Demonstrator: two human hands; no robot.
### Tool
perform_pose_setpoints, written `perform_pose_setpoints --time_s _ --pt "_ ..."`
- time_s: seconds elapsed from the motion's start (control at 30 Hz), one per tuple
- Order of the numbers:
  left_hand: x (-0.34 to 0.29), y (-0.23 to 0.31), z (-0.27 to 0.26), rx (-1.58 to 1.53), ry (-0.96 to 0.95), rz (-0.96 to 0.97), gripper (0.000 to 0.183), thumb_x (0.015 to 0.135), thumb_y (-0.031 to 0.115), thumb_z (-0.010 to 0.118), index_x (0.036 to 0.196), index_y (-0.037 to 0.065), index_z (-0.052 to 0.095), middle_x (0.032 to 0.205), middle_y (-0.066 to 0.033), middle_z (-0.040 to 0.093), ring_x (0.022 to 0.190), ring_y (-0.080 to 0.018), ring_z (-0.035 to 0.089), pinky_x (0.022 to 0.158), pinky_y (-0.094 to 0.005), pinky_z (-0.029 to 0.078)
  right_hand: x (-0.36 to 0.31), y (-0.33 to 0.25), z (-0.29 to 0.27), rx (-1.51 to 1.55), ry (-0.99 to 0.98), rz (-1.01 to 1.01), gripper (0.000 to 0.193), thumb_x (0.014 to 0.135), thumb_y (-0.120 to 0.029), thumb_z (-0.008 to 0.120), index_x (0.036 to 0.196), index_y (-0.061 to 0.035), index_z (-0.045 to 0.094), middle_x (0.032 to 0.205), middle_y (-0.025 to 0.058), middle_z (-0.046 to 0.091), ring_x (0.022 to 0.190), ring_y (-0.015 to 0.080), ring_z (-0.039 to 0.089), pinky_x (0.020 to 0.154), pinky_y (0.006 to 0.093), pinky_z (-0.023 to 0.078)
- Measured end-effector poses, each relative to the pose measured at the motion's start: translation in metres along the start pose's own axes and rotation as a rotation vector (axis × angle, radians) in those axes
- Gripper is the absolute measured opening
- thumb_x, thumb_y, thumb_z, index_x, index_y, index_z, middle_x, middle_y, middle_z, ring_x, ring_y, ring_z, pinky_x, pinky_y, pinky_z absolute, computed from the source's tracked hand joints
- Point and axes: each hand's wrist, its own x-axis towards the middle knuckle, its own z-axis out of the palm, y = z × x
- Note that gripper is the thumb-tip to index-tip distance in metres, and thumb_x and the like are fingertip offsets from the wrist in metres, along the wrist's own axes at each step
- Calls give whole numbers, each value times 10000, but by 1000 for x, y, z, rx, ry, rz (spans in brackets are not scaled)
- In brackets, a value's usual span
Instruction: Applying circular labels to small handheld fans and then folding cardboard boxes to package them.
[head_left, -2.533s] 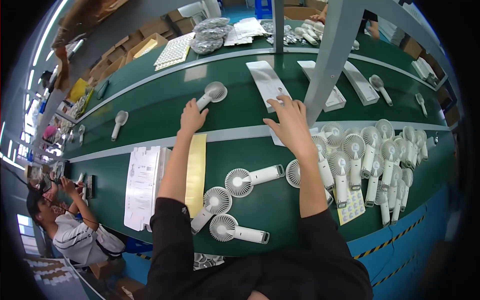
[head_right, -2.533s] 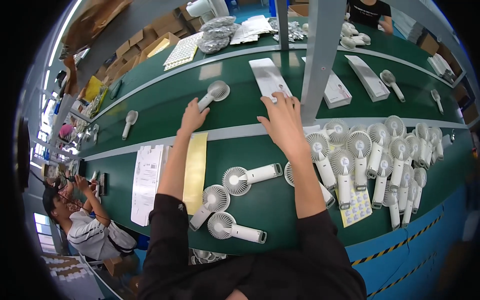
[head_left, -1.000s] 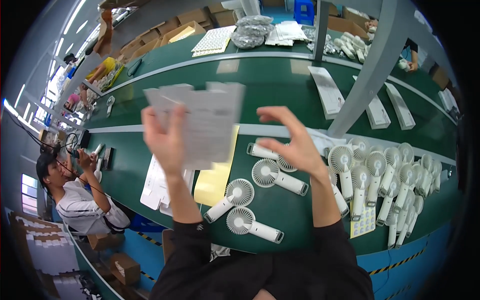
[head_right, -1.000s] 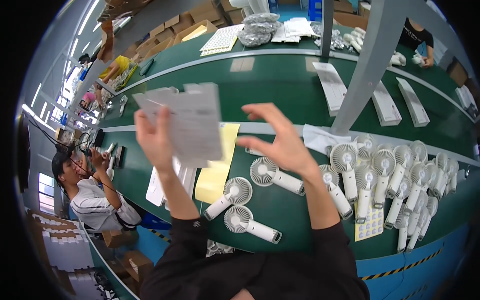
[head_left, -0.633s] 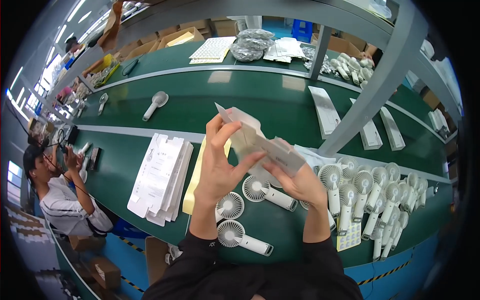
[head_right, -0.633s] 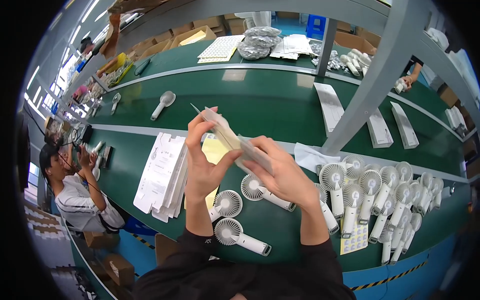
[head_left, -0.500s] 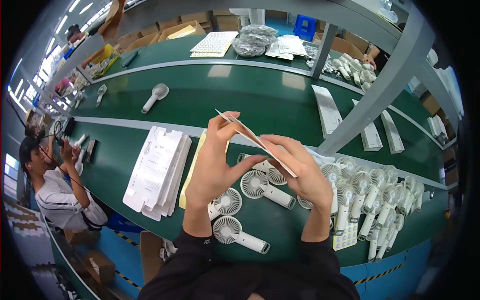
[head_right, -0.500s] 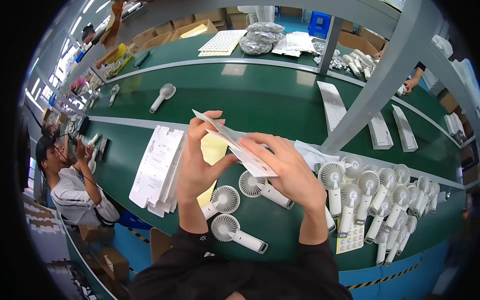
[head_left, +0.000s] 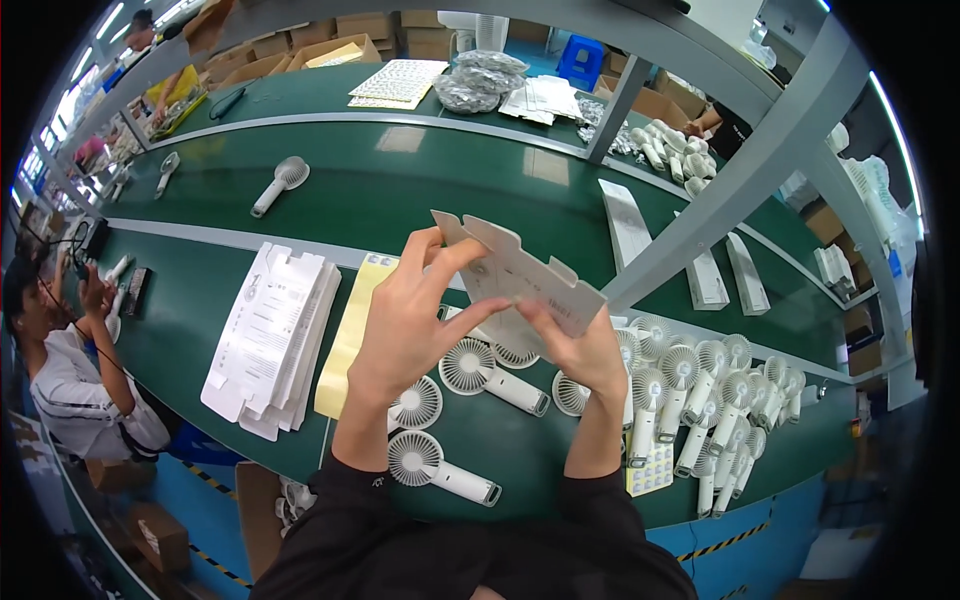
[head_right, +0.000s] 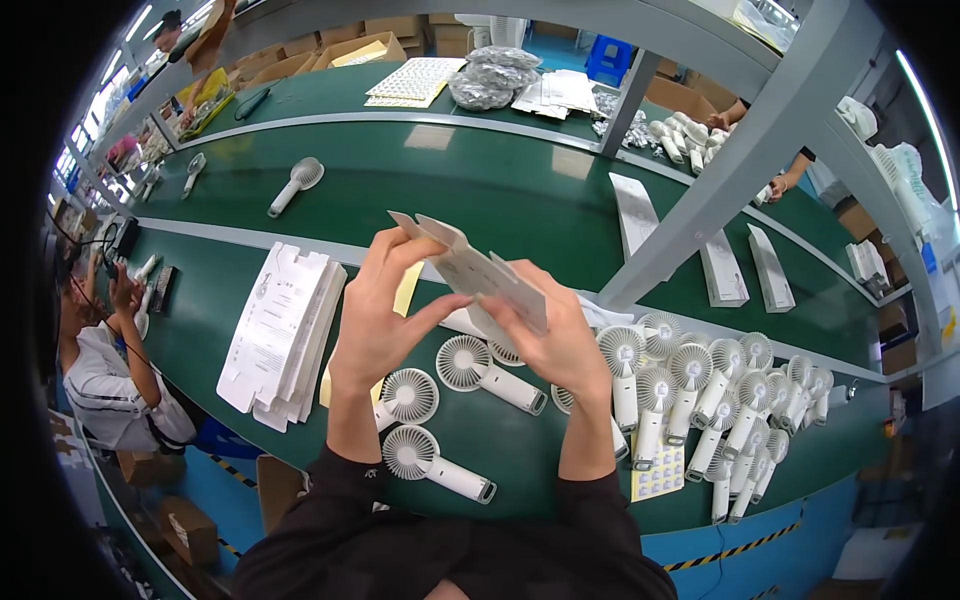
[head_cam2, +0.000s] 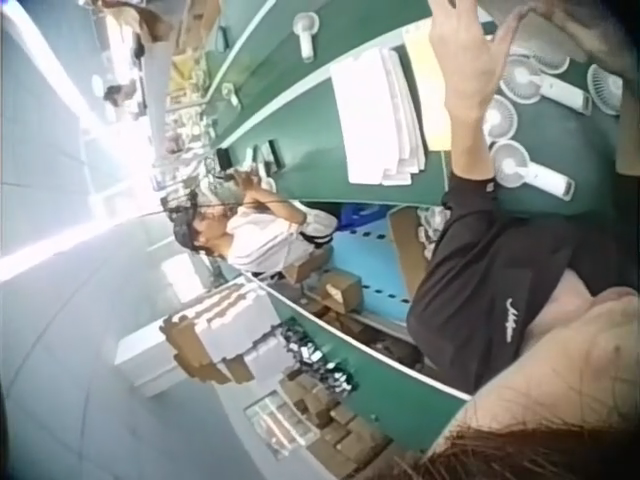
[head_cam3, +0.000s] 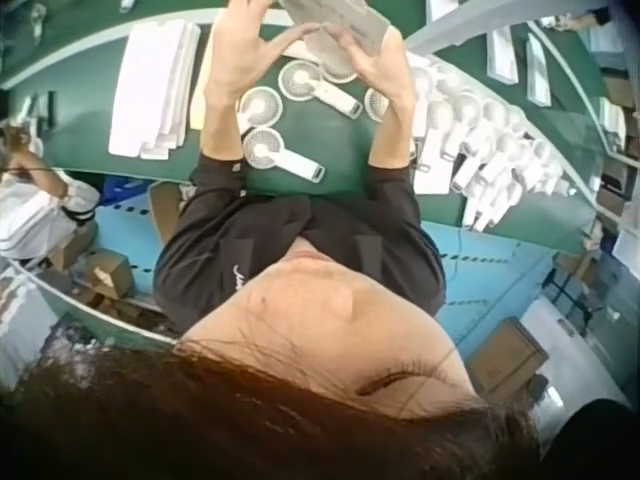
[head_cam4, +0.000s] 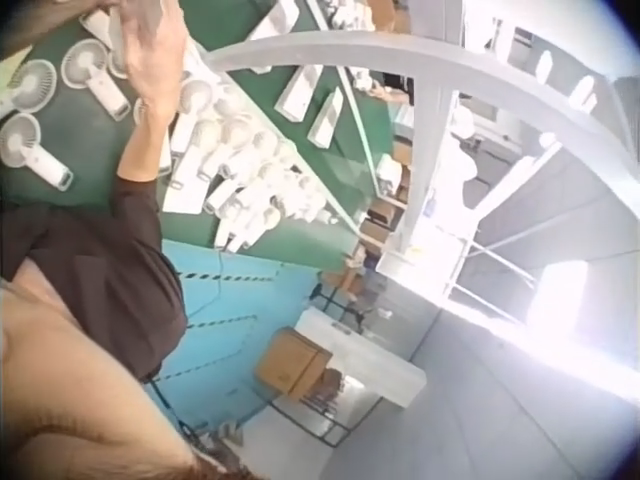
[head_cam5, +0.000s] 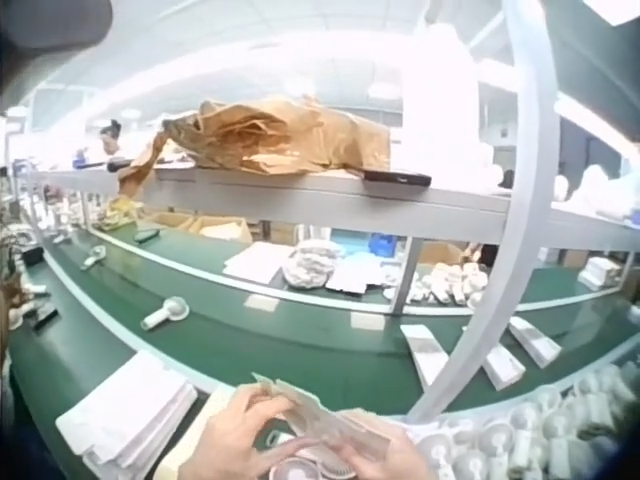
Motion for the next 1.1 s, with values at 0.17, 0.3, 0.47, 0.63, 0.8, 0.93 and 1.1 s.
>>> perform_pose_setpoints --time_s 0.17,0.3,0.47,0.63,0.8,0.93,1.1 --pt "1 3 5 -181 117 28 523 753 161 861 1188 109 574 1213 -149 576 962 -318 663 741 -368 554 6 6 -9 -307 -80 -334 346 864 -8 710 1203 -6 642 1065 116 696 969 256 671 873 348 525" --pt "-3 6 -6 -85 -40 -24 514 749 155 863 1169 115 570 1260 -144 571 941 -313 670 682 -352 545 4 5 -14 -486 -103 -415 419 810 13 745 1213 -14 636 1147 123 672 1038 342 638 972 402 486" --pt "-6 2 -13 -225 -104 31 509 728 167 883 1144 132 592 1255 -161 611 946 -319 671 707 -347 550 4 6 -11 -164 -118 -235 901 685 -121 885 1446 -22 413 1281 145 608 1198 297 599 1027 398 465" --pt "-4 12 8 -661 0 -10 781 729 187 896 1381 57 486 1248 -152 646 1088 -296 662 967 -367 509 2 14 -17 0 95 -20 1146 461 -346 1028 1353 -1 397 1180 158 631 1152 204 609 975 367 488" --pt "-3 -3 27 -777 -97 -329 737 804 162 835 1403 24 429 1247 -107 607 1118 -198 592 977 -338 450 -2 13 4 311 245 -21 1001 750 -820 628 1270 25 498 1124 56 591 1022 135 566 891 268 451" --pt "-3 -10 34 -665 -125 -166 669 845 184 797 1387 27 436 1270 -117 587 1124 -201 578 974 -339 452 1 14 18 429 435 -114 675 962 -595 563 1257 11 529 1131 68 588 1038 142 556 915 276 437" --pt "-7 9 56 -859 132 -129 422 920 184 657 1258 9 473 1199 -136 579 1065 -224 585 934 -339 468 3 11 36 414 548 -65 400 987 -289 503 1213 41 476 1077 156 620 1029 230 627 960 372 490"
